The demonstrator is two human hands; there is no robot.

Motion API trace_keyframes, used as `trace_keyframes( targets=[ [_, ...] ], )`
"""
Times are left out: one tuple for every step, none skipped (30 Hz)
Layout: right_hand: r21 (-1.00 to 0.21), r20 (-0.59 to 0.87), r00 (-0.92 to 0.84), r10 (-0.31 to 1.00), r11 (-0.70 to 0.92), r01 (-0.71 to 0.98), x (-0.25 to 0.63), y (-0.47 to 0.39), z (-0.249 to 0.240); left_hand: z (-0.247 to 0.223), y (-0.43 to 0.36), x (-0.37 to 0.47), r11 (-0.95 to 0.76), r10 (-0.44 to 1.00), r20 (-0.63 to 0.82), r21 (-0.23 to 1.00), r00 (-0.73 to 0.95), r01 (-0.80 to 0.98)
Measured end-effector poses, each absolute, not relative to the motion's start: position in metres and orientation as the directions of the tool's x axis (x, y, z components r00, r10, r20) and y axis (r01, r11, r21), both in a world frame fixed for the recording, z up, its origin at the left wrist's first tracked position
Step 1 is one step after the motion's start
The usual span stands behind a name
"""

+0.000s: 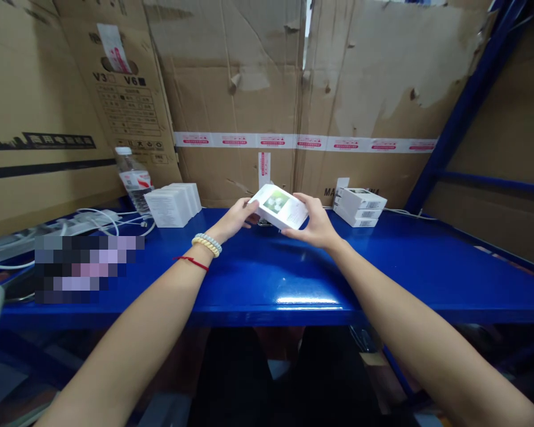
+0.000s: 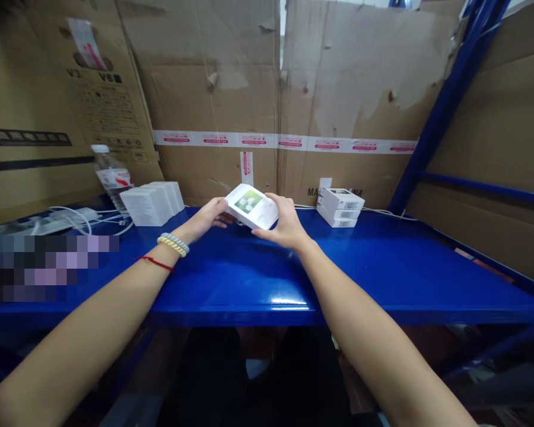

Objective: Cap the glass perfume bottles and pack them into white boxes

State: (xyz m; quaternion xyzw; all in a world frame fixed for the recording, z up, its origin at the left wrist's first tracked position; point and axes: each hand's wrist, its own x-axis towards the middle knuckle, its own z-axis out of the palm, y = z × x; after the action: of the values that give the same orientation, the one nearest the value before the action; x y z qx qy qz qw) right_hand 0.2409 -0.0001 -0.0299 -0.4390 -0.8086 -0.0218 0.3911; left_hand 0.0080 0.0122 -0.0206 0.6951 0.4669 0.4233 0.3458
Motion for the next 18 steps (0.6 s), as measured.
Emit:
trace_keyframes(
  targets=[
    [-0.291, 0.647, -0.348, 0.678, 0.642, 0.709, 0.2386, -0.0006, -0.0298, -0.0204, 0.012, 0.0087, -0.312, 0.944, 0.257, 0.9, 0.209, 0.304],
    [-0.277, 0.645, -0.38, 0.663, 0.666, 0.693, 0.2368, -0.0009, -0.0296, -0.0203, 0.0113, 0.0091, -0.303, 0.944, 0.251, 0.918, 0.216, 0.256],
    [-0.267, 0.643, -0.402, 0.651, 0.683, 0.68, 0.2354, -0.0012, -0.0295, -0.0201, 0.0104, 0.009, -0.298, 0.941, 0.25, 0.931, 0.228, 0.208],
    [-0.262, 0.645, -0.413, 0.643, 0.694, 0.671, 0.2344, -0.0015, -0.0292, -0.0199, 0.0092, 0.0087, -0.297, 0.937, 0.255, 0.941, 0.239, 0.161],
    [-0.265, 0.65, -0.413, 0.638, 0.7, 0.664, 0.2338, -0.0019, -0.0289, -0.0196, 0.008, 0.0082, -0.296, 0.933, 0.261, 0.948, 0.247, 0.115],
    [-0.274, 0.66, -0.404, 0.633, 0.704, 0.656, 0.2336, -0.0023, -0.0285, -0.0192, 0.0069, 0.0075, -0.293, 0.931, 0.268, 0.953, 0.248, 0.073],
    [-0.287, 0.675, -0.389, 0.627, 0.709, 0.644, 0.2336, -0.0029, -0.0282, -0.0188, 0.0059, 0.0067, -0.287, 0.932, 0.271, 0.957, 0.241, 0.035],
    [-0.305, 0.689, -0.373, 0.622, 0.714, 0.63, 0.2339, -0.0034, -0.0278, -0.0183, 0.0052, 0.0059, -0.278, 0.935, 0.27, 0.961, 0.229, 0.002],
    [-0.324, 0.7, -0.353, 0.621, 0.716, 0.618, 0.2343, -0.0039, -0.0276, -0.0178, 0.0048, 0.0052, -0.265, 0.94, 0.264, 0.964, 0.217, -0.027],
    [-0.345, 0.705, -0.332, 0.627, 0.711, 0.612, 0.2348, -0.0043, -0.0274, -0.0173, 0.0046, 0.0045, -0.251, 0.944, 0.256, 0.967, 0.208, -0.051],
    [-0.366, 0.702, -0.311, 0.641, 0.699, 0.614, 0.2354, -0.0045, -0.0273, -0.0168, 0.0046, 0.0039, -0.235, 0.949, 0.245, 0.969, 0.197, -0.072],
    [-0.387, 0.694, -0.29, 0.659, 0.682, 0.621, 0.236, -0.0046, -0.0272, -0.0163, 0.0047, 0.0033, -0.219, 0.955, 0.232, 0.972, 0.187, -0.089],
    [-0.408, 0.684, -0.27, 0.678, 0.663, 0.628, 0.2367, -0.0045, -0.0271, -0.0159, 0.0048, 0.0027, -0.2, 0.96, 0.216, 0.975, 0.178, -0.1],
    [-0.43, 0.674, -0.256, 0.693, 0.649, 0.627, 0.2373, -0.0043, -0.027, -0.0155, 0.0049, 0.0022, -0.183, 0.965, 0.199, 0.978, 0.171, -0.104],
    [-0.45, 0.667, -0.249, 0.702, 0.646, 0.616, 0.2379, -0.0041, -0.0268, -0.0152, 0.0048, 0.0017, -0.166, 0.969, 0.181, 0.981, 0.169, -0.102],
    [-0.469, 0.665, -0.249, 0.704, 0.653, 0.595, 0.2385, -0.0038, -0.0266, -0.0149, 0.0046, 0.0013, -0.148, 0.972, 0.163, 0.984, 0.171, -0.095],
    [-0.484, 0.667, -0.253, 0.701, 0.666, 0.568, 0.2391, -0.0035, -0.0263, -0.0146, 0.0043, 0.0009, -0.131, 0.974, 0.145, 0.988, 0.177, -0.084],
    [-0.494, 0.674, -0.257, 0.693, 0.681, 0.54, 0.2397, -0.0032, -0.026, -0.0143, 0.0039, 0.0007, -0.117, 0.974, 0.129, 0.991, 0.186, -0.07]
  ],
)
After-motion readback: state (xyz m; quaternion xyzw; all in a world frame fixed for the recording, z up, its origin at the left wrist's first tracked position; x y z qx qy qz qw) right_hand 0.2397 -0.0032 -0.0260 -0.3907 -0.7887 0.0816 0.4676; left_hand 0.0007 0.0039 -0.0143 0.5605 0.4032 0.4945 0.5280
